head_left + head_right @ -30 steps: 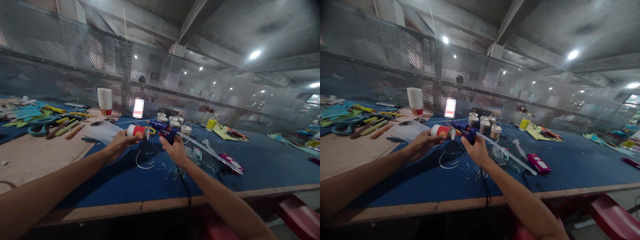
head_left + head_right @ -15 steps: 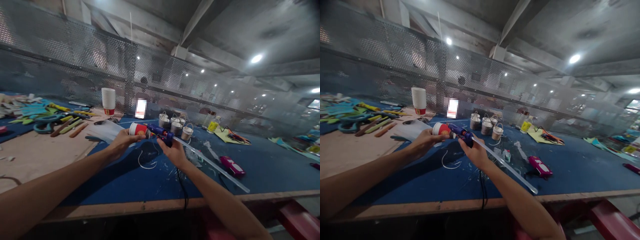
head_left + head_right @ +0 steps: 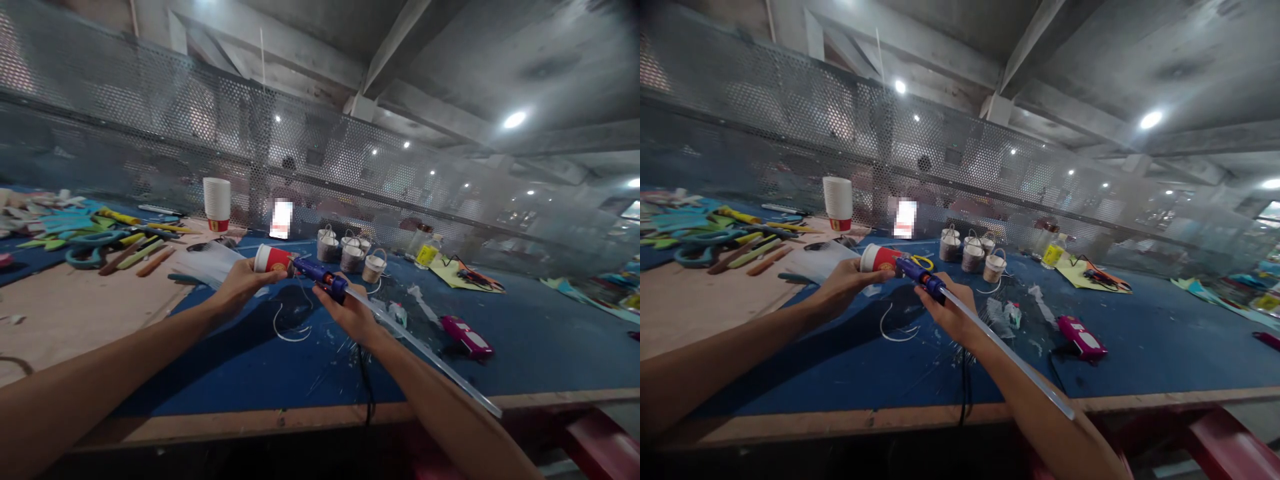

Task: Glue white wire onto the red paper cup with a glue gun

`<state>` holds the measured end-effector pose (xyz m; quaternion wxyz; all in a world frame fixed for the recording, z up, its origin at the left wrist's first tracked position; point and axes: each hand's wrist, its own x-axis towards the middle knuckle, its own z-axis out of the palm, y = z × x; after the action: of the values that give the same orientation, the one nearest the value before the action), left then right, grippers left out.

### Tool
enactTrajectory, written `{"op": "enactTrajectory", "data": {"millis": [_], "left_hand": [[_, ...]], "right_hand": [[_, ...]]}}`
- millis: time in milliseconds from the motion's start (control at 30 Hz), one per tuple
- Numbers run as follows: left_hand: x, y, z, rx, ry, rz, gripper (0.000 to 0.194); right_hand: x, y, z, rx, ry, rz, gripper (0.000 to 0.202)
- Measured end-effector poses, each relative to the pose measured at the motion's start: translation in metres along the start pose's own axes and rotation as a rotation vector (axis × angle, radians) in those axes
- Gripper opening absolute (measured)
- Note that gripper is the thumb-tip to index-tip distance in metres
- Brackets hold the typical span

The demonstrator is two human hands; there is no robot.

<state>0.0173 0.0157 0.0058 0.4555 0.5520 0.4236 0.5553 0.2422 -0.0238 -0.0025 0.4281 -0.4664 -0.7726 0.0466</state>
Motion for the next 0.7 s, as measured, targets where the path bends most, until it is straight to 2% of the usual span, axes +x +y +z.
{"op": "enactTrajectory", "data": {"millis": [333, 700], "left_hand": [[0.0020, -0.0031, -0.0027, 0.045, 0.007, 0.031, 0.021], [0.0006, -0.0002, -0.0027, 0.039, 0.011, 0.024, 0.023]], "right_hand": [[-0.0031, -0.0032, -0.0034, -0.050, -0.033, -0.046, 0.031], [-0.0016, -0.0020, -0.0023, -0.011, -0.013, 0.000, 0.033]]}}
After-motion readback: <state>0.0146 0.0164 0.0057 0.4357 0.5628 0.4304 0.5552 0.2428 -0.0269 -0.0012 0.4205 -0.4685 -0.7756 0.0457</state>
